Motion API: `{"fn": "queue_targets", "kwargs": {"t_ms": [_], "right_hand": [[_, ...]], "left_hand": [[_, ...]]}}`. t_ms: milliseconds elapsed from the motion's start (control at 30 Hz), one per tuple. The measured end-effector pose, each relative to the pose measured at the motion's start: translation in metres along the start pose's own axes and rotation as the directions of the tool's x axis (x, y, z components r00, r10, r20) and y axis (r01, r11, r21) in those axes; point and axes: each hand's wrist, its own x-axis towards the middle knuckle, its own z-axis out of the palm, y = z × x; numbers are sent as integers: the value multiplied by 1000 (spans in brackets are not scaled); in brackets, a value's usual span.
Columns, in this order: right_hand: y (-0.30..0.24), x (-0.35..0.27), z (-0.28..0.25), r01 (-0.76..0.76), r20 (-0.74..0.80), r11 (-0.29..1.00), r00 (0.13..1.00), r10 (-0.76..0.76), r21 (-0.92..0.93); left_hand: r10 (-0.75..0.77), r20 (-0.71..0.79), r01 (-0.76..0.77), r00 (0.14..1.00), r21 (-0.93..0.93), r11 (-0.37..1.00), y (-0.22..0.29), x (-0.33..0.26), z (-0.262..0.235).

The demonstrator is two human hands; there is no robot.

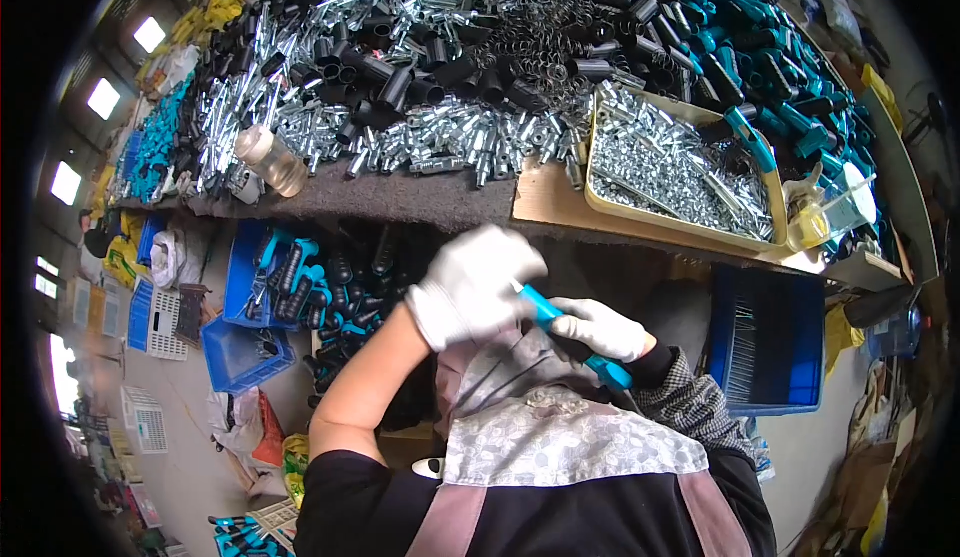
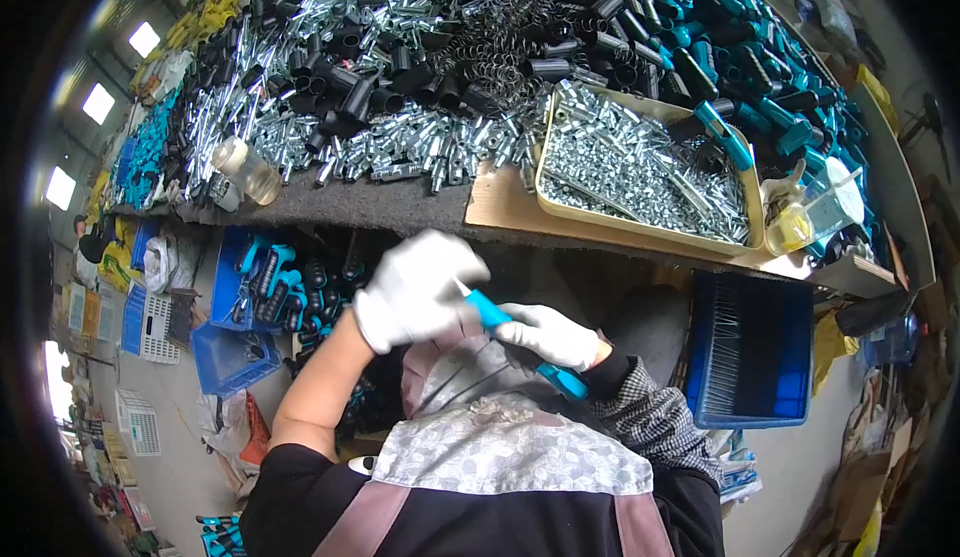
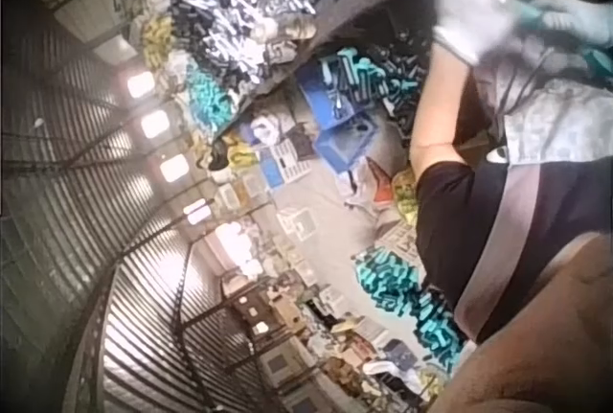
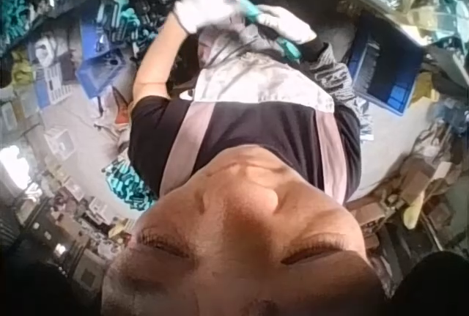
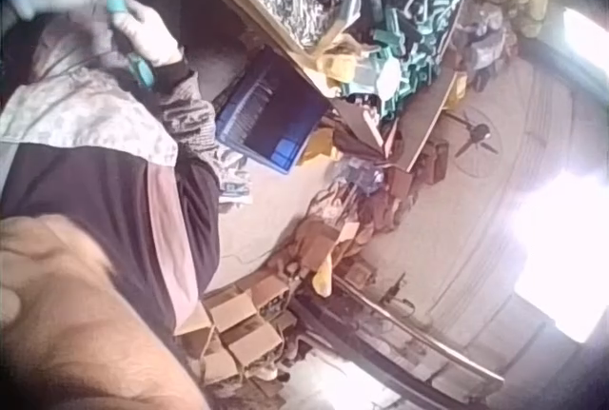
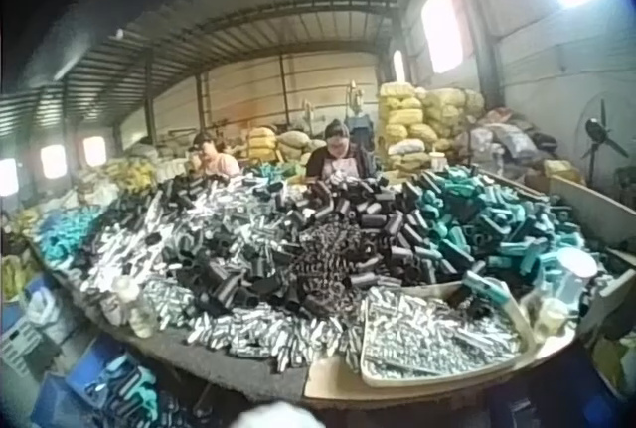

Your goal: Assembling plastic tool handles by inserting internal metal components and springs.

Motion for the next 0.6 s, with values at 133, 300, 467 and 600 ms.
{"fn": "queue_targets", "kwargs": {"t_ms": [133, 300, 467, 600], "right_hand": [[-15, -3, 7, -36, -90, 999, 995, 36, 3], [-17, 1, 17, 125, -183, 985, 972, -145, -115], [-23, -5, 22, 208, -160, 969, 960, -228, -130], [-21, -9, 32, 270, -192, 944, 933, -305, -188]], "left_hand": [[-359, -277, 447, 891, 397, 802, -108, -2, -15], [-520, -81, 485, 851, 504, 715, -143, -2, -9], [-547, -92, 525, 832, 449, 723, -141, -2, -9], [-624, -113, 610, 773, 403, 682, -130, -4, -14]]}}
